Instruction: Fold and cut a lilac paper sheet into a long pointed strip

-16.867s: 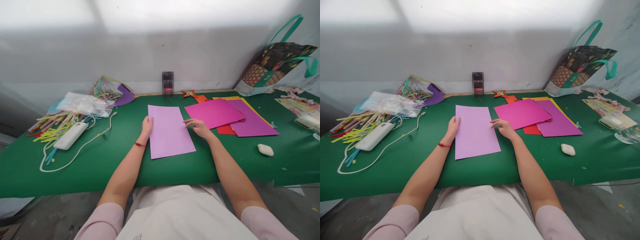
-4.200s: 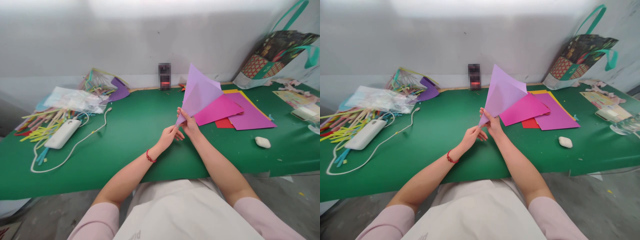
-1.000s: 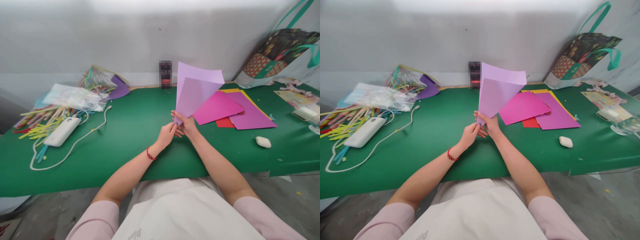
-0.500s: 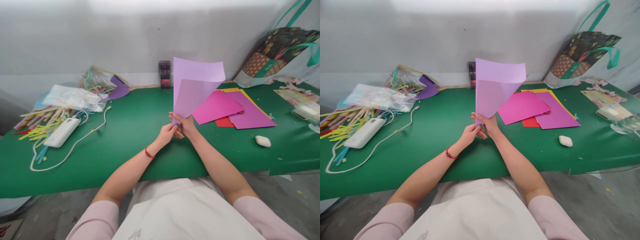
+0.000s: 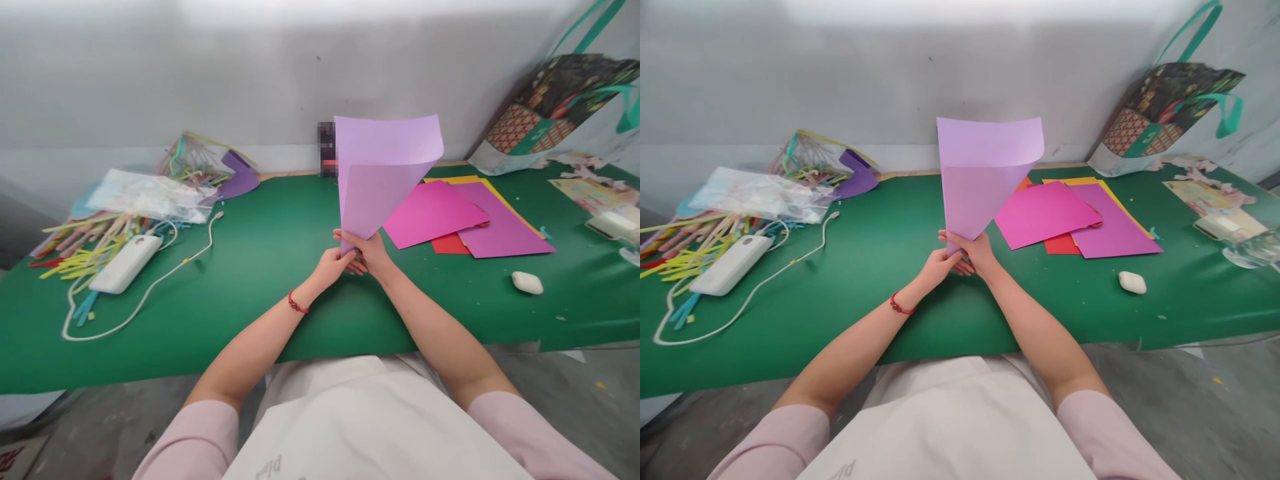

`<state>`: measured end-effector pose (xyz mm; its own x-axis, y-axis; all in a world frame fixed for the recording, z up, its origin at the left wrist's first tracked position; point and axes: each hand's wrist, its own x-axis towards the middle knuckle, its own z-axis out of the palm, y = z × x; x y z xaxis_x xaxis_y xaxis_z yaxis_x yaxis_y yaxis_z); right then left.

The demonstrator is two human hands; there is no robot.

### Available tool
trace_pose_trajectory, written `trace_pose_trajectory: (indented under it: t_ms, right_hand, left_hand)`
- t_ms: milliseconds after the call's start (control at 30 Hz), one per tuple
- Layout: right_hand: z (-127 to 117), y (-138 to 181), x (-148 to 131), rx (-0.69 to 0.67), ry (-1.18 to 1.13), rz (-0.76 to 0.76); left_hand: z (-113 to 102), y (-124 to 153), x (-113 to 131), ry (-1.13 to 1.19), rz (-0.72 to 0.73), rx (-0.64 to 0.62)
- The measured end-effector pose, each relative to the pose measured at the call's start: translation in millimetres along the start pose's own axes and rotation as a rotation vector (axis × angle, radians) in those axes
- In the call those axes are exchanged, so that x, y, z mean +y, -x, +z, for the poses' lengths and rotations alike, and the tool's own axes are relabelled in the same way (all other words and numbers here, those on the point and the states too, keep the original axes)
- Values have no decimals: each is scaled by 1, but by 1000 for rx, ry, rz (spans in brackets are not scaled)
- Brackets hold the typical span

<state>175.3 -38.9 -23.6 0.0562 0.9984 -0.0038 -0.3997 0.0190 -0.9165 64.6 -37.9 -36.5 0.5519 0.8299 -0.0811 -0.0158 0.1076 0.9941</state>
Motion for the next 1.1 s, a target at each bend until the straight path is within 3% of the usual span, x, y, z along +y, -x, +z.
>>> trace_pose_trajectory:
  t_ms: [200,400,667,1100]
  right_hand:
    - [3,2,2,-11,-9,26]
    - [3,0,-1,46,-40,-12]
    - [-7,-11,-7,219,-157,-94]
    - [-10,-14,-3,206,-133,-99]
  left_hand:
    - [1,2,-1,-53,67,54]
    - [0,-1,-1,-18,5,29]
    - [0,3,-4,36,35,-105]
    - [2,2,-8,-23,59,-47]
